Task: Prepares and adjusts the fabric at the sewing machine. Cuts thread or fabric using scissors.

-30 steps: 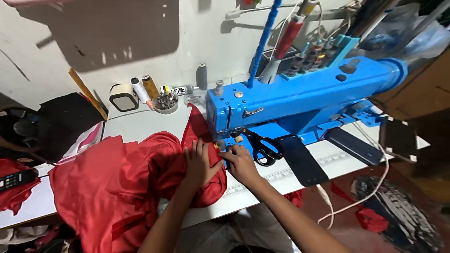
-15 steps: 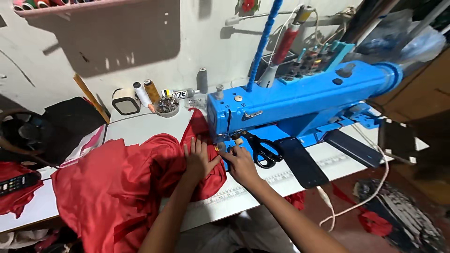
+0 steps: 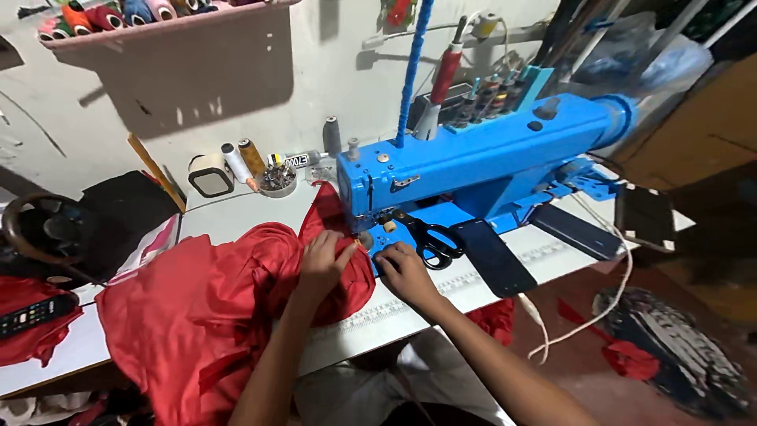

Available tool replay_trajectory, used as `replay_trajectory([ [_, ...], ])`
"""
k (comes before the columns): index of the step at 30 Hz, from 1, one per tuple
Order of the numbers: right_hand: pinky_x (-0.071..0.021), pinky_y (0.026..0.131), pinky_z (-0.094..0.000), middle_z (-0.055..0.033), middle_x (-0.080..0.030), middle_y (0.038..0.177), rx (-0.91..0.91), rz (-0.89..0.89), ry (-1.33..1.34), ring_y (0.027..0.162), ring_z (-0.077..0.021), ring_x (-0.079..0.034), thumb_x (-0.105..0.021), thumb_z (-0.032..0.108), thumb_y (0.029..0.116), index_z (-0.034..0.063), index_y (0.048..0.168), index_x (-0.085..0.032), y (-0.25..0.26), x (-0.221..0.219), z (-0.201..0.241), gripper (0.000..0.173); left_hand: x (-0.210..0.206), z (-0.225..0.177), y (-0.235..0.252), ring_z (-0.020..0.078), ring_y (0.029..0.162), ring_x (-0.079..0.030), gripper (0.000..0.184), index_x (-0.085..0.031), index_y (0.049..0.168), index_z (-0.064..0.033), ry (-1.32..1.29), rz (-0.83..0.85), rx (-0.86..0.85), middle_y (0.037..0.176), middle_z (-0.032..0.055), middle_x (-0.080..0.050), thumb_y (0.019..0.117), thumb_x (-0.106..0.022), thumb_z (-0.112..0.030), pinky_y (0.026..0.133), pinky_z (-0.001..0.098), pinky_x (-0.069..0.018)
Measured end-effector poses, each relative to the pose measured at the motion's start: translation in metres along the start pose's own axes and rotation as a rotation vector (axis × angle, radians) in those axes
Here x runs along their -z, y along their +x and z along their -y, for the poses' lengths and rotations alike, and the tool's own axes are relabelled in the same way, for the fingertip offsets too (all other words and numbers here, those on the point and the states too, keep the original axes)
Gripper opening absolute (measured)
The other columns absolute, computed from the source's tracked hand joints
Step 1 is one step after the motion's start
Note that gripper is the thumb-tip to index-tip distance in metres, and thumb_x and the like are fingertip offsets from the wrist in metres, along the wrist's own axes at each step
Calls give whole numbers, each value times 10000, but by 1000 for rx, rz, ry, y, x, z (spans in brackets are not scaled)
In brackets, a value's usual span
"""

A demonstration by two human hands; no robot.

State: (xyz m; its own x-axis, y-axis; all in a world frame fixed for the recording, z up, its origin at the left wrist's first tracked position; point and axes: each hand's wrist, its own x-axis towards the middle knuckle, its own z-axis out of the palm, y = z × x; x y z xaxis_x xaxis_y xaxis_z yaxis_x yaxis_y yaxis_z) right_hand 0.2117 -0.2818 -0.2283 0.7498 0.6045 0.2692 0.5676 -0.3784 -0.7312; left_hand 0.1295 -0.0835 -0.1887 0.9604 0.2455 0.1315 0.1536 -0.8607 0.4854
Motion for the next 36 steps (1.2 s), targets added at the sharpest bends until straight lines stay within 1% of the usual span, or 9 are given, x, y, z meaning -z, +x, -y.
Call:
replay_trajectory([
  [2, -516, 933, -445, -169, -702, 1033, 11, -35, 52, 1025, -297, -655, -564, 199, 1010, 10, 1004, -765, -12, 3, -1, 276, 11, -9, -39, 330, 1058, -692, 300, -756, 1018, -25, 29, -59, -183, 1066, 154, -731, 1004, -613, -287, 940, 529, -538],
  [4, -530, 917, -403, -161, -701, 1031, -1, -51, 94, 1011, -262, -660, -563, 191, 1015, 7, 1020, -762, -21, 6, 0, 271, 8, -13, -82, 313, 989, -716, 203, -786, 912, -61, 76, -57, -320, 1004, 128, -744, 946, -673, -226, 862, 499, -583],
  [7, -535, 896, -379, -148, -704, 1012, 0, -70, 103, 978, -240, -665, -558, 188, 1016, 11, 1028, -764, -22, 4, 0, 272, -18, 0, -115, 322, 919, -725, 222, -802, 976, -84, 210, -159, -394, 1015, 132, -740, 929, -671, -257, 740, 481, -596],
  [11, -516, 915, -444, -125, -715, 1005, 12, -52, 97, 988, -255, -668, -552, 211, 1018, 38, 1024, -772, -21, 0, -1, 280, -28, 13, -112, 318, 900, -719, 235, -802, 1049, -112, 307, -272, -374, 1022, 131, -740, 966, -616, -230, 724, 462, -584],
  [20, -541, 815, -291, -123, -714, 979, -75, -9, 162, 878, -143, -669, -545, 187, 1026, 10, 1037, -754, -38, 16, 9, 274, -30, 3, -106, 361, 907, -726, 178, -731, 932, -3, 250, -219, -301, 1005, 178, -729, 944, -595, -116, 734, 510, -592],
  [24, -568, 648, -243, -47, -681, 847, -332, 187, 351, 649, -55, -637, -520, 199, 1066, 4, 1082, -704, -34, 31, 23, 268, -14, -3, -117, 420, 1014, -703, 315, -715, 1135, 30, 197, -94, -125, 1124, 225, -710, 959, -653, -223, 847, 561, -576],
  [28, -546, 587, -232, -26, -688, 832, -414, 255, 446, 609, -51, -627, -522, 216, 1071, 16, 1114, -694, -32, 25, 28, 267, -17, 3, -117, 386, 897, -729, 177, -738, 995, 17, 283, -139, -168, 994, 200, -726, 955, -613, -103, 743, 514, -603],
  [33, -604, 698, -275, -116, -699, 1157, -539, 274, 816, 840, -124, -721, -485, 177, 1090, -27, 1273, -611, -37, 20, 39, 302, -16, -15, -129, 309, 1030, -698, 274, -724, 956, -17, -63, -134, -291, 1047, 146, -725, 1016, -517, -186, 887, 498, -549],
  [36, -579, 603, -263, -121, -682, 1163, -612, 246, 956, 758, -131, -705, -470, 198, 1099, -17, 1339, -551, -34, 10, 49, 333, -12, -23, -126, 240, 957, -702, 272, -701, 1008, -12, -169, -90, -280, 1017, 126, -715, 1048, -484, -170, 860, 421, -569],
])
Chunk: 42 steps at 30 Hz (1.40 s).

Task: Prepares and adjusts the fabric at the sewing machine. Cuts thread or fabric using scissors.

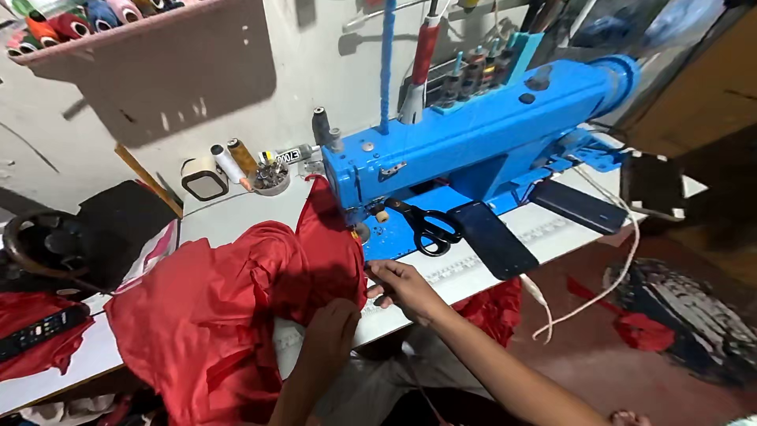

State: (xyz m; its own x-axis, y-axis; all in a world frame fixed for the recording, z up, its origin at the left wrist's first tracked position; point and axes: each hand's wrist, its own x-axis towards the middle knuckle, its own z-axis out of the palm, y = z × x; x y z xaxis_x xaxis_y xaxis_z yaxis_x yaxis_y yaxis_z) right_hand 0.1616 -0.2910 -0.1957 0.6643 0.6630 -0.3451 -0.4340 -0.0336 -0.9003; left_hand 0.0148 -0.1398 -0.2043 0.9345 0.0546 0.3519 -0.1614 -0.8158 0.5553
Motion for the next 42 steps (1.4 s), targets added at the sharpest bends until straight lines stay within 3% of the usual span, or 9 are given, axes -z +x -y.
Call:
replay_trajectory([
  [5, -512, 510, -257, -67, -630, 816, 28, -42, -407, 530, -101, -572, -569, 234, 1055, -21, 1261, -591, 16, -8, -1, 328, 14, 1, 34, 247, 960, -714, 267, -706, 1084, 29, 72, -100, 75, 1043, 162, -721, 1044, -498, -132, 887, 386, -582],
  [10, -507, 773, -410, -121, -632, 898, 194, -8, -719, 808, -204, -604, -586, 184, 1005, -16, 1034, -671, 30, -16, 6, 219, 37, 12, 76, 379, 1385, -501, 518, -537, 1426, 17, 172, 435, 521, 1447, 236, -554, 1128, -285, -324, 1161, 559, -354],
  [14, -533, 746, -255, -55, -625, 892, 279, -58, 4, 785, -86, -609, -510, 46, 1025, -35, 1000, -606, 38, -27, 4, 128, 40, 9, 89, 449, 1387, -478, 562, -515, 1454, -5, 297, 496, 644, 1475, 263, -519, 1131, -233, -368, 1104, 644, -363],
  [19, -587, 830, -349, -99, -694, 1008, -86, -5, 723, 908, -176, -708, -378, 231, 1108, 50, 1256, -489, 35, -43, -7, 259, 40, 7, 98, 464, 1409, -449, 591, -475, 1502, -41, 349, 519, 706, 1527, 280, -459, 1122, -249, -433, 1109, 658, -339],
  [22, -601, 787, -346, -120, -677, 1029, -132, -47, 605, 890, -186, -708, -459, 204, 1099, 41, 1331, -434, 15, -46, -16, 286, 44, 12, 94, 473, 1454, -380, 767, -402, 1547, -29, 367, 566, 748, 1596, 291, -351, 1051, -357, -613, 1158, 655, -282],
  [27, -553, 635, -279, -50, -672, 780, 79, -106, -125, 644, -95, -639, -604, 123, 1022, -36, 1146, -599, 4, -15, -13, 202, 36, -2, 77, 507, 1506, -246, 869, -217, 1628, -53, 470, 646, 742, 1662, 292, -186, 1012, -498, -598, 1177, 678, -208],
  [35, -456, 589, -214, 11, -548, 740, 254, -109, -139, 614, -45, -519, -568, 100, 1009, 11, 984, -603, 17, -13, -10, 99, 34, -5, 87, 405, 1380, -495, 402, -561, 1406, 19, 300, 434, 556, 1436, 241, -558, 1065, -492, -181, 1154, 577, -356],
  [39, -583, 791, -312, -49, -664, 897, 130, 17, 620, 833, -127, -678, -385, 89, 1072, 68, 1049, -515, 29, -26, -10, 134, 47, 12, 92, 416, 1294, -565, 428, -605, 1336, 38, 286, 388, 585, 1342, 263, -606, 1089, -460, -281, 1086, 581, -429],
  [42, -605, 855, -362, -89, -727, 1039, -55, 134, 889, 966, -184, -724, -308, 332, 1109, 81, 1178, -575, 21, -35, -11, 373, 58, 24, 98, 445, 1288, -563, 614, -606, 1324, 22, 329, 543, 688, 1332, 277, -607, 1077, -412, -505, 1060, 631, -423],
])
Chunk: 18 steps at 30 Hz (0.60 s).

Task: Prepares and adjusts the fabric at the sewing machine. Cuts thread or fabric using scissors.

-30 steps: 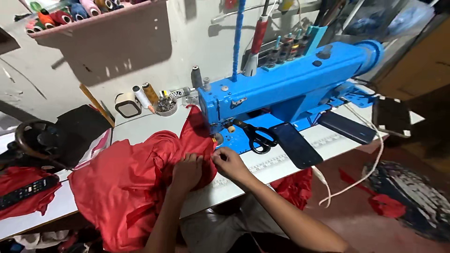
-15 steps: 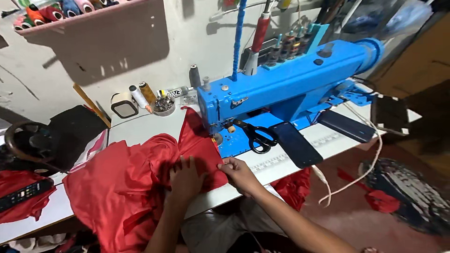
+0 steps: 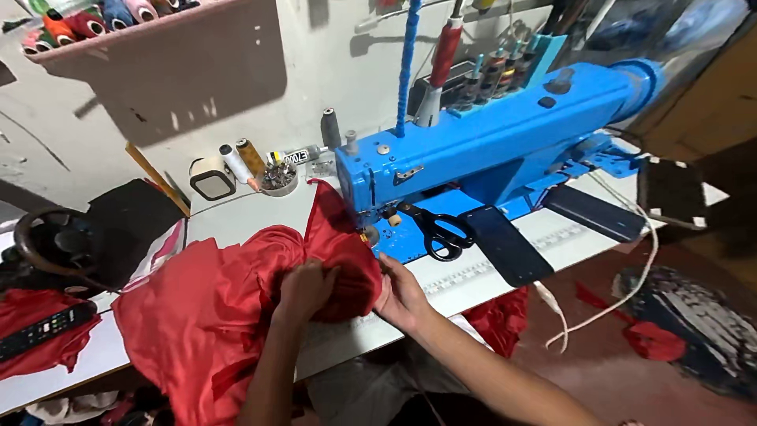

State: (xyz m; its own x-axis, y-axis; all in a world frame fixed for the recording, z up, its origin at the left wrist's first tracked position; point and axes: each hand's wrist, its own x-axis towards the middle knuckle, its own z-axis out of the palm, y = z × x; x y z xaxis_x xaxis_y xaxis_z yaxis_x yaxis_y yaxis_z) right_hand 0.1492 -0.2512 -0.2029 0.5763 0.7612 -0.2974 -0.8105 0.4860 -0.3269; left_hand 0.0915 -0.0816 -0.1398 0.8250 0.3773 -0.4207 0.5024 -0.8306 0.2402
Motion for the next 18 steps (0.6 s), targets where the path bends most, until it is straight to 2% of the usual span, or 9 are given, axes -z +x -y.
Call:
replay_trajectory([
  [3, -582, 909, -396, -79, -707, 1159, -182, 34, -96, 1073, -196, -695, -270, 477, 1100, 120, 1310, -541, -19, -4, -22, 495, 10, -4, 5, 455, 1383, -468, 707, -597, 1344, 18, 125, 101, 21, 1409, 273, -560, 1055, -384, -591, 1123, 639, -345],
  [5, -551, 954, -355, -60, -680, 1175, -178, 95, -352, 1094, -152, -666, -308, 337, 1125, 72, 1345, -504, -31, -6, -35, 396, 13, -10, 11, 480, 1500, -282, 671, -566, 1377, 38, 200, 115, 8, 1501, 288, -480, 1039, -477, -534, 1205, 648, -188],
  [7, -549, 977, -296, -18, -707, 1095, 70, 266, -722, 1047, -67, -674, -461, 117, 1077, -17, 1225, -580, -34, -4, -37, 232, 15, -15, 20, 481, 1533, -195, 704, -514, 1424, 56, 254, 121, 21, 1536, 295, -437, 1018, -534, -518, 1220, 652, -112],
  [9, -563, 908, -238, 27, -719, 1005, 235, 299, -937, 954, 3, -673, -544, 109, 1041, -3, 1131, -649, -38, -7, -25, 178, 16, -18, 28, 460, 1553, -144, 825, -461, 1464, 68, 301, 131, 70, 1569, 292, -393, 991, -527, -604, 1229, 648, -73],
  [11, -554, 689, -202, 32, -709, 882, 158, 167, -870, 758, -8, -661, -505, 172, 1068, 49, 1079, -656, -49, -16, -11, 194, 15, -18, 33, 435, 1571, -78, 926, -405, 1504, 69, 324, 121, 90, 1603, 288, -338, 967, -500, -678, 1231, 651, -24],
  [12, -563, 638, -225, 9, -715, 872, 84, 104, -805, 726, -44, -673, -480, 214, 1077, 65, 1097, -642, -58, -18, -3, 221, 13, -15, 34, 429, 1576, -45, 959, -356, 1535, 66, 321, 110, 88, 1624, 287, -296, 964, -486, -694, 1228, 656, 3],
  [15, -606, 831, -292, -31, -727, 1009, 34, -4, -971, 904, -89, -712, -537, 210, 1059, 43, 1221, -629, -78, -1, 15, 250, -5, 1, 26, 480, 1562, -55, 941, -303, 1564, 73, 248, -19, 20, 1634, 310, -257, 988, -497, -645, 1198, 713, 25],
  [17, -583, 821, -330, -52, -716, 972, 118, -104, -1327, 870, -106, -697, -602, 269, 1020, 39, 1212, -640, -81, 24, 23, 302, -12, 1, 16, 490, 1559, -52, 845, -339, 1562, 41, 238, -65, 17, 1641, 293, -258, 1017, -495, -585, 1182, 739, 29],
  [18, -573, 760, -346, -59, -705, 898, 153, -146, -1449, 791, -120, -681, -607, 289, 1014, 36, 1177, -650, -81, 34, 27, 305, -14, -3, 10, 496, 1556, -58, 749, -388, 1546, 21, 232, -88, 10, 1637, 286, -275, 1036, -511, -514, 1174, 751, 25],
])
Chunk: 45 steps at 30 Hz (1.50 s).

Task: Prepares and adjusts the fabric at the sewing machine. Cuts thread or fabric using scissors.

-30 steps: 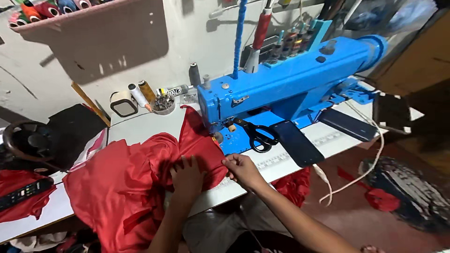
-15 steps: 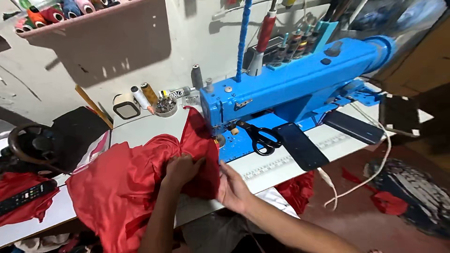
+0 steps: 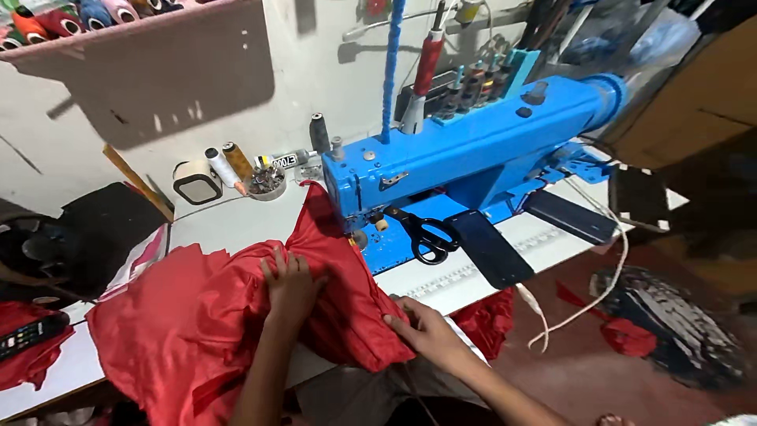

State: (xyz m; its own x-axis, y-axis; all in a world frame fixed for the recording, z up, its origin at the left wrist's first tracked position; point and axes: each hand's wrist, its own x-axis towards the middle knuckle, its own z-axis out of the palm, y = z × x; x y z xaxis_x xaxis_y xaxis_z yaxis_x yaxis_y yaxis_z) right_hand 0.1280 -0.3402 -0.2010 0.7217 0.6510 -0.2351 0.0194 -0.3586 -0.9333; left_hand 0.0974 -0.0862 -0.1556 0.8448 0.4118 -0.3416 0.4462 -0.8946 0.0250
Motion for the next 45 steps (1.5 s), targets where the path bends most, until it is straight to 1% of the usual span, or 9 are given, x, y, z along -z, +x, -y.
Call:
replay_trajectory([
  [3, -519, 660, -327, -31, -645, 773, 16, -44, -149, 667, -109, -602, -616, 318, 1008, 53, 1089, -680, 3, 8, -5, 285, -15, -18, -16, 522, 1508, -238, 414, -594, 1391, 23, -161, -229, -190, 1536, 295, -446, 1023, -573, -165, 1194, 722, -108],
  [7, -543, 713, -367, -73, -675, 849, 73, -46, -242, 727, -156, -637, -637, 296, 995, 35, 1156, -679, 19, 12, 5, 310, -48, -53, -19, 431, 1426, -455, 339, -657, 1281, 62, -437, -359, -434, 1441, 263, -565, 1045, -487, -111, 1190, 509, -362],
  [10, -541, 766, -407, -104, -683, 890, 28, 5, -296, 775, -203, -651, -639, 236, 1000, 17, 1187, -670, 29, 15, 12, 289, -55, -62, -22, 381, 1473, -406, 382, -584, 1385, 47, -479, -220, -364, 1522, 248, -488, 1058, -462, -108, 1218, 464, -320],
  [15, -521, 711, -367, -69, -656, 812, 21, 2, -311, 708, -156, -610, -637, 183, 998, 34, 1138, -698, 29, 24, 3, 214, -88, -49, -20, 429, 1374, -520, 363, -656, 1292, 62, -495, -497, -434, 1430, 262, -577, 1005, -570, -142, 1149, 538, -404],
  [22, -499, 669, -349, -51, -632, 761, 60, -1, -319, 664, -137, -581, -604, 216, 1015, 38, 1107, -707, 31, 22, 1, 225, -95, -48, -21, 440, 1334, -557, 312, -729, 1220, -11, -455, -599, -465, 1395, 246, -612, 983, -574, -141, 1105, 560, -442],
  [29, -546, 850, -497, -149, -712, 955, 80, 15, -428, 876, -280, -688, -570, 150, 1019, 14, 1232, -681, 46, 24, 10, 276, -94, -47, -22, 458, 1329, -551, 393, -673, 1358, -122, -444, -605, -513, 1421, 242, -591, 986, -545, -130, 1086, 592, -448],
  [39, -534, 761, -451, -104, -683, 869, 179, 86, -465, 763, -228, -641, -586, 244, 1026, 55, 1265, -685, 52, 36, 2, 321, -98, -42, -20, 457, 1321, -558, 310, -779, 1192, -155, -426, -629, -572, 1363, 200, -648, 986, -548, -181, 1088, 581, -449],
  [43, -538, 933, -506, -165, -698, 1128, 298, -53, -548, 1059, -321, -671, -506, 229, 1058, 80, 1256, -721, 63, 27, 3, 328, -98, -42, -21, 455, 1339, -542, 315, -773, 1211, -164, -421, -604, -564, 1390, 192, -633, 990, -548, -178, 1097, 577, -441],
  [45, -530, 900, -518, -191, -676, 1137, 434, -138, -630, 1068, -376, -637, -503, 121, 1023, 140, 1258, -746, 72, 21, -1, 339, -97, -41, -22, 461, 1345, -533, 313, -771, 1213, -160, -420, -586, -565, 1396, 201, -625, 990, -551, -180, 1094, 579, -443],
])
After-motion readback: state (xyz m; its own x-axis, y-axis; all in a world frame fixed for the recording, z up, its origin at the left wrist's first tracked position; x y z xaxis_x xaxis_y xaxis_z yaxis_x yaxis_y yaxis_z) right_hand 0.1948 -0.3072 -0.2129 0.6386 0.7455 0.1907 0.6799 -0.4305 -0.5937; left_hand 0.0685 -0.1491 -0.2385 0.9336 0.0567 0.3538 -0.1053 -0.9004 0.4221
